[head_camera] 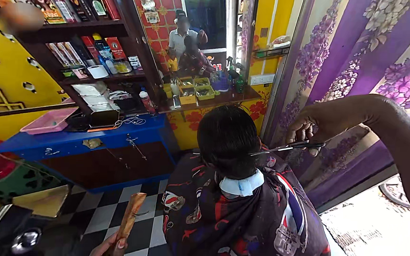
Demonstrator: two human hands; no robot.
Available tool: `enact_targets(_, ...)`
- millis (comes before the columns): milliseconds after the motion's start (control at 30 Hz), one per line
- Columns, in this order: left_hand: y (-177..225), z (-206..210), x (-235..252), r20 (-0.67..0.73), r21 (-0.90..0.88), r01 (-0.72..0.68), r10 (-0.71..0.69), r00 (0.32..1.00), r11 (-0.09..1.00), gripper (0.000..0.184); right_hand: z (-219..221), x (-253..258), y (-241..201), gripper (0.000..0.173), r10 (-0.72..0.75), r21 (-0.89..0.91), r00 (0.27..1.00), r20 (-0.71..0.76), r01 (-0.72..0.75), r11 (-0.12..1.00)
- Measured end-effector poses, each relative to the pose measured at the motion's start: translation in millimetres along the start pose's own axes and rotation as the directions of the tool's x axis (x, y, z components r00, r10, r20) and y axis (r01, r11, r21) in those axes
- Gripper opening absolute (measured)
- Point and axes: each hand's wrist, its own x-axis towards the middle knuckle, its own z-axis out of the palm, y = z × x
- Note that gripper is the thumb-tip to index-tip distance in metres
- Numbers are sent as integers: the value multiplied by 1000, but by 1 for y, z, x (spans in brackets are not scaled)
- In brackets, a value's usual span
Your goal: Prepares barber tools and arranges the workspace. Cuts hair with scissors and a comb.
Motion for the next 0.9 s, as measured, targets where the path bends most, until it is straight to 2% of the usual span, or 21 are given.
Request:
enact_targets(100,3,3,-2,-19,-25,64,-64,998,998,19,-2,5,-2,26,41,-42,999,-5,-41,998)
enact_targets(500,2,13,-15,-24,-57,110,-112,993,992,16,-13,28,-5,29,46,-89,997,70,-39,995)
enact_targets(733,1,16,-16,-24,-51,133,-135,991,990,17,-17,38,-14,24,36,-151,995,98,-21,988)
enact_targets(900,2,17,-15,-12,-63,149,-150,989,987,17,-15,39,-11,14,-15,-111,996,90,25,993)
